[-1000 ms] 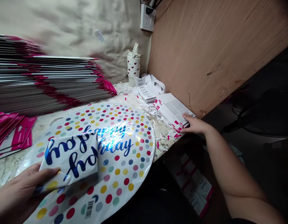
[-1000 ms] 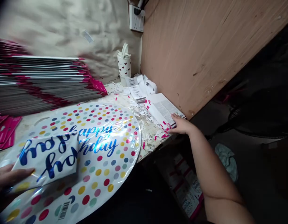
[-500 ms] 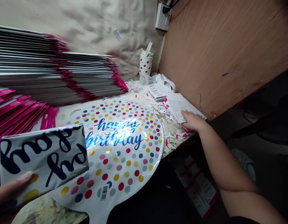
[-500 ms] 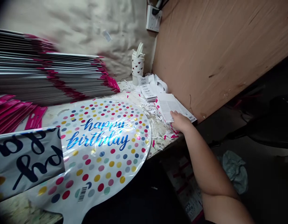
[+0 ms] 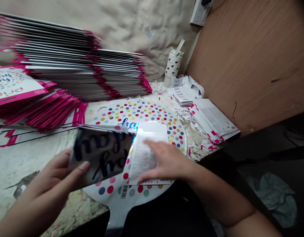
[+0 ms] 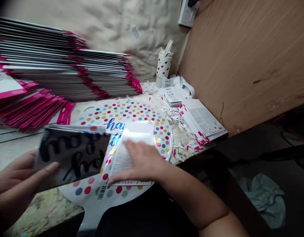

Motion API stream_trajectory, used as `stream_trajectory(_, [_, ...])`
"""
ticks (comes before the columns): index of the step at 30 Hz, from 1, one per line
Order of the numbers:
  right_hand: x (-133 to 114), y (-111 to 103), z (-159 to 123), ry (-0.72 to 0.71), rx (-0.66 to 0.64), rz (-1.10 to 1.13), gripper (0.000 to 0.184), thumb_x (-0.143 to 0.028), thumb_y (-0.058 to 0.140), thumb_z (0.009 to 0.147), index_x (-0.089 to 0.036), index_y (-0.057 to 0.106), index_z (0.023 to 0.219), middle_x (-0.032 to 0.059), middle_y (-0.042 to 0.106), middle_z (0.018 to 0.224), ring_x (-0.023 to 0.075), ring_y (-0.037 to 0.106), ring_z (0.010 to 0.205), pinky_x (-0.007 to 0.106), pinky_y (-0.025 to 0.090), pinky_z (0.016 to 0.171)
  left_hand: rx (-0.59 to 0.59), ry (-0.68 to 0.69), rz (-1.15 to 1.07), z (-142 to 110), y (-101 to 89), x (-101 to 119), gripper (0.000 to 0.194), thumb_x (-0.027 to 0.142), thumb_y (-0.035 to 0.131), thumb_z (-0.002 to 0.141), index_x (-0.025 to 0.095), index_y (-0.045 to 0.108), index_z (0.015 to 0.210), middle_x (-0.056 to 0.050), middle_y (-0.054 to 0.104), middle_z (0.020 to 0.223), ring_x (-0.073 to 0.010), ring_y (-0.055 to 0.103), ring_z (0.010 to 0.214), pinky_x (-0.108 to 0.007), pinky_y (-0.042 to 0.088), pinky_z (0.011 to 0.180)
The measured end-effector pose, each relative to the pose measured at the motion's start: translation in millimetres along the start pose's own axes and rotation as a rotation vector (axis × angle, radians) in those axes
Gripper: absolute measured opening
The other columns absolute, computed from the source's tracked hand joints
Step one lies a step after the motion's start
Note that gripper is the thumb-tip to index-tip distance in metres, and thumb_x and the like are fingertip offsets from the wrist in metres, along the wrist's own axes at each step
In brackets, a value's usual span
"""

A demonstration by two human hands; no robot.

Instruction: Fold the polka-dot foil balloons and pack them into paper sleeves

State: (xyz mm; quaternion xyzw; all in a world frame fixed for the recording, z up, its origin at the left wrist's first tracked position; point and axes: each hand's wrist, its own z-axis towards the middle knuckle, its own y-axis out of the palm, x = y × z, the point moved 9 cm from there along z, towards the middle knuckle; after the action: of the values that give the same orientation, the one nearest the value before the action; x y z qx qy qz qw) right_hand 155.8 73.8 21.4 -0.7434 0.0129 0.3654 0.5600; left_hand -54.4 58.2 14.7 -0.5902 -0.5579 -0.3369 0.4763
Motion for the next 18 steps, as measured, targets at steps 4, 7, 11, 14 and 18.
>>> stream_trajectory(4, [-5.8, -56.8, 9.9, -0.250, 0.112, 0.310, 0.111, -0.048, 0.075, 0.058, -0.024, 0.010, 0.146, 0.0085, 0.037, 0.142, 0.0289, 0.035, 0.129, 0.040, 0.035, 0.102, -0.280, 0.281, 0.384, -13.5, 43.0, 25.6, 0.048, 0.038, 0.062, 0.072, 0.034, 0.051, 0.119, 0.001, 0.063, 0.114, -0.0270, 0.057, 0.105, -0.033, 0.050, 0.088])
stream_trajectory(7, [-0.7, -38.5, 19.2, -0.293, -0.206, 0.517, 0.059, -0.029, 0.069, 0.067, -0.018, 0.054, 0.123, 0.0039, 0.066, 0.104, 0.0224, 0.061, 0.098, 0.032, 0.048, 0.085, -0.329, 0.546, 0.645, -25.1, 74.2, 53.9, 0.042, 0.033, 0.052, 0.080, 0.032, 0.050, 0.122, -0.002, 0.063, 0.112, -0.0275, 0.058, 0.105, -0.035, 0.050, 0.085])
stream_trajectory(11, [80.5, -39.0, 40.1, 0.074, -0.035, 0.847, 0.021, -0.028, 0.070, 0.067, -0.013, 0.068, 0.081, 0.0032, 0.070, 0.078, 0.0185, 0.066, 0.074, 0.032, 0.054, 0.071, 0.082, 0.985, 0.766, -47.7, 105.0, 74.2, 0.045, 0.020, 0.048, 0.083, 0.028, 0.043, 0.127, -0.007, 0.059, 0.115, -0.0263, 0.053, 0.110, -0.043, 0.045, 0.092])
stream_trajectory(14, [157.3, -53.3, 35.6, 0.377, 0.325, 0.960, 0.025, -0.025, 0.076, 0.061, -0.013, 0.066, 0.081, 0.0049, 0.071, 0.079, 0.0181, 0.066, 0.071, 0.033, 0.055, 0.071, -0.174, 1.058, 0.960, -49.3, 158.7, 27.2, 0.049, 0.030, 0.047, 0.085, 0.017, 0.041, 0.132, -0.016, 0.047, 0.134, -0.0315, 0.044, 0.122, -0.047, 0.042, 0.096])
stream_trajectory(18, [191.0, -51.0, 17.4, 0.446, 0.380, 1.008, 0.025, -0.023, 0.075, 0.062, -0.015, 0.066, 0.084, 0.0060, 0.072, 0.086, 0.0195, 0.067, 0.078, 0.034, 0.055, 0.075, -0.664, 0.821, 1.123, -36.4, 152.8, -32.1, 0.055, 0.046, 0.043, 0.086, 0.026, 0.035, 0.138, -0.009, 0.036, 0.144, -0.0343, 0.032, 0.131, -0.057, 0.030, 0.102])
